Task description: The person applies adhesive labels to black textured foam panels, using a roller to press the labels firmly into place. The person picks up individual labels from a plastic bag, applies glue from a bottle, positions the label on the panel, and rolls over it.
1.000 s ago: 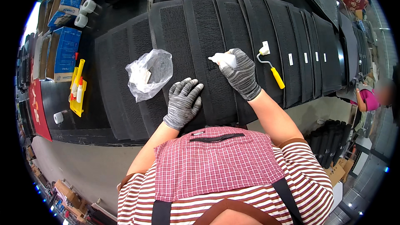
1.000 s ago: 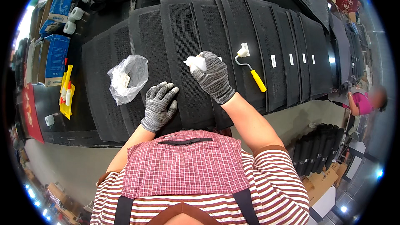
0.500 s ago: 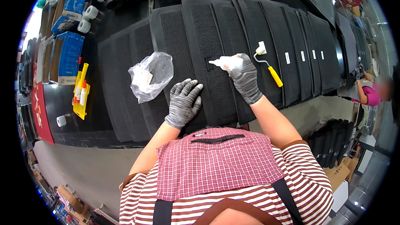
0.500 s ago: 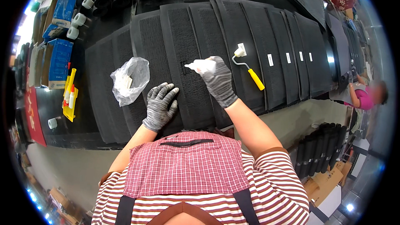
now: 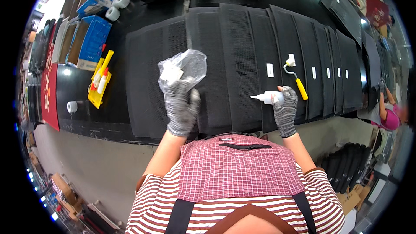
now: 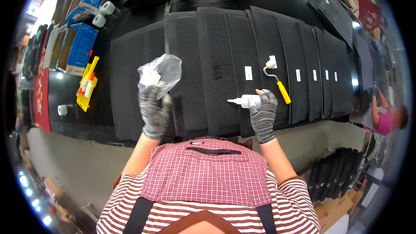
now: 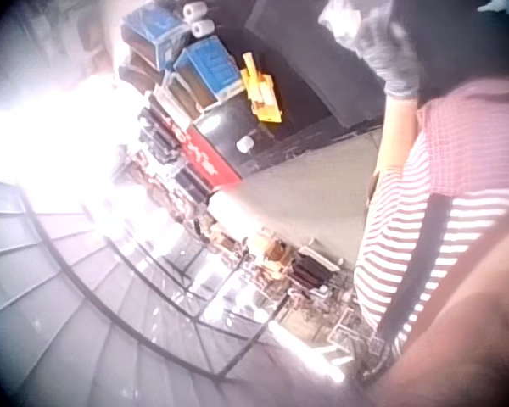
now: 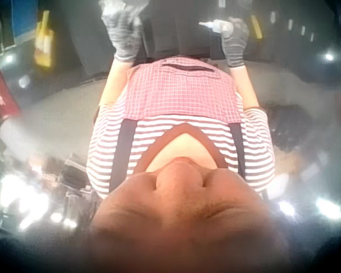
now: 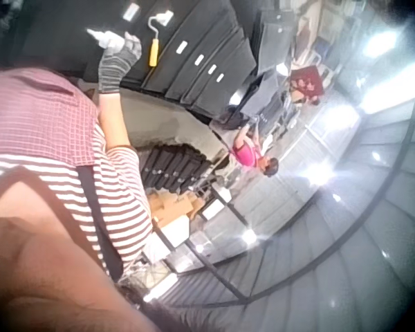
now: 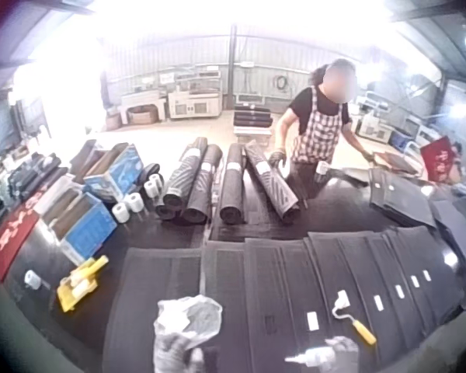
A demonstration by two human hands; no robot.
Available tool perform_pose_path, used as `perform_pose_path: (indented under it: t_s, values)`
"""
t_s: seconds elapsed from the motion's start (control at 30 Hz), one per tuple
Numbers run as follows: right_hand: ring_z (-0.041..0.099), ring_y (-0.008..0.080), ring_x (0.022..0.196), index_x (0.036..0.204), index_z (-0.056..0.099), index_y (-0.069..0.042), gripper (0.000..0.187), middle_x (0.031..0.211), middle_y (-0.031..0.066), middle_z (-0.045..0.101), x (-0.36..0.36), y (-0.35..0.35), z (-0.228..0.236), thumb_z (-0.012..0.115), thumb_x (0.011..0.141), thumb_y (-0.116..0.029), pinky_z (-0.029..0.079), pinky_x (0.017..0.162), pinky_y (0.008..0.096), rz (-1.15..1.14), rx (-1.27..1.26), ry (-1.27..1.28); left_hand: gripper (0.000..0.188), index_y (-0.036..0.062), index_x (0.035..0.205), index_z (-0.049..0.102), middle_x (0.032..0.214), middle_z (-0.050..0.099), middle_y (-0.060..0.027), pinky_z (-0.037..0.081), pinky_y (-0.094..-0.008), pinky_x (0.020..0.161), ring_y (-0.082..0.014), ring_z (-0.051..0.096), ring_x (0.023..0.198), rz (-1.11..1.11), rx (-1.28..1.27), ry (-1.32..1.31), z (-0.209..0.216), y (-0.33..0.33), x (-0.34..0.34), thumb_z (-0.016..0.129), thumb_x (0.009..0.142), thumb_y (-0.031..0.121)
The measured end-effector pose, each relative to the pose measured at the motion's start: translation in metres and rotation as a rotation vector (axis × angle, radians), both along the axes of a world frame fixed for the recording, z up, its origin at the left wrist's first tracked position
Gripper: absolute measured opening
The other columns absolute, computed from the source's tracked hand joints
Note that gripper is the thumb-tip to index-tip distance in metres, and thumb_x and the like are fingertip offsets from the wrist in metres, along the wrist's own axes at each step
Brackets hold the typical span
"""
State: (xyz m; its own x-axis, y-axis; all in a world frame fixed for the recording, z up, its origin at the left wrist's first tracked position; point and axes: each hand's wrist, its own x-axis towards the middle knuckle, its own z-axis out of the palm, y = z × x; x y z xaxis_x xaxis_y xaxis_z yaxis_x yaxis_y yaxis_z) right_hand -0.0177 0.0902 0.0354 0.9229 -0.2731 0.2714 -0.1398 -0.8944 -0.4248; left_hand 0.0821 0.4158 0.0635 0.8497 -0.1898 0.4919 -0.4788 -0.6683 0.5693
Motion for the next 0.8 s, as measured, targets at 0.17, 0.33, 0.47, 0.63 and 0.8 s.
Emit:
perform_pose_path:
  t_s: [0.17,0.33,0.47,0.63,0.8]
  values:
    - [0.05,0.0305,0.111,0.115,0.062,-0.007,0.034,0.12,0.0127,0.053,0.063,0.043,0.041,0.068,0.083,-0.019,0.042,0.096,0.043,0.179,-0.173,-0.197,0.045,0.0018,0.117,0.059,0.104,0.06,-0.0165,0.048,-0.0374,0.083,-0.0261,0.058,0.092,0.403,-0.066,0.308,-0.039,0.048,0.02,0.074,0.083,0.028]
    - [0.061,0.0256,0.105,0.103,0.062,-0.003,0.019,0.108,0.0101,0.062,0.13,0.127,0.065,0.063,0.084,-0.004,0.05,0.091,0.0399,0.81,0.046,-0.309,0.016,-0.0006,0.09,0.065,0.086,0.063,-0.0125,0.051,-0.036,0.073,-0.0252,0.06,0.074,0.376,-0.365,0.573,-0.065,0.049,0.026,0.072,0.083,0.012]
    - [0.061,0.0311,0.103,0.097,0.068,-0.007,0.015,0.106,0.0122,0.066,0.178,0.184,0.038,0.062,0.084,-0.01,0.048,0.094,0.0395,1.065,0.08,0.178,0.014,0.0,0.096,0.064,0.09,0.063,-0.006,0.049,-0.0278,0.073,-0.013,0.058,0.078,0.309,-0.504,0.422,-0.068,0.047,0.008,0.07,0.087,0.01]
    - [0.063,0.0295,0.104,0.108,0.071,-0.011,0.025,0.101,0.0131,0.069,0.198,0.216,-0.01,0.059,0.089,-0.023,0.047,0.095,0.0409,0.947,-0.19,0.445,0.017,-0.004,0.098,0.066,0.103,0.063,-0.0161,0.05,-0.0362,0.085,-0.0276,0.062,0.094,0.247,-0.45,0.386,-0.056,0.046,-0.002,0.069,0.086,0.008]
    - [0.063,0.0278,0.104,0.108,0.071,-0.013,0.034,0.105,0.0123,0.069,0.199,0.236,0.004,0.056,0.092,-0.039,0.048,0.095,0.0413,0.813,-0.121,0.681,0.017,-0.0036,0.1,0.066,0.102,0.062,-0.0113,0.051,-0.0312,0.079,-0.0203,0.061,0.091,0.279,-0.664,0.452,-0.071,0.053,-0.004,0.068,0.086,0.005]
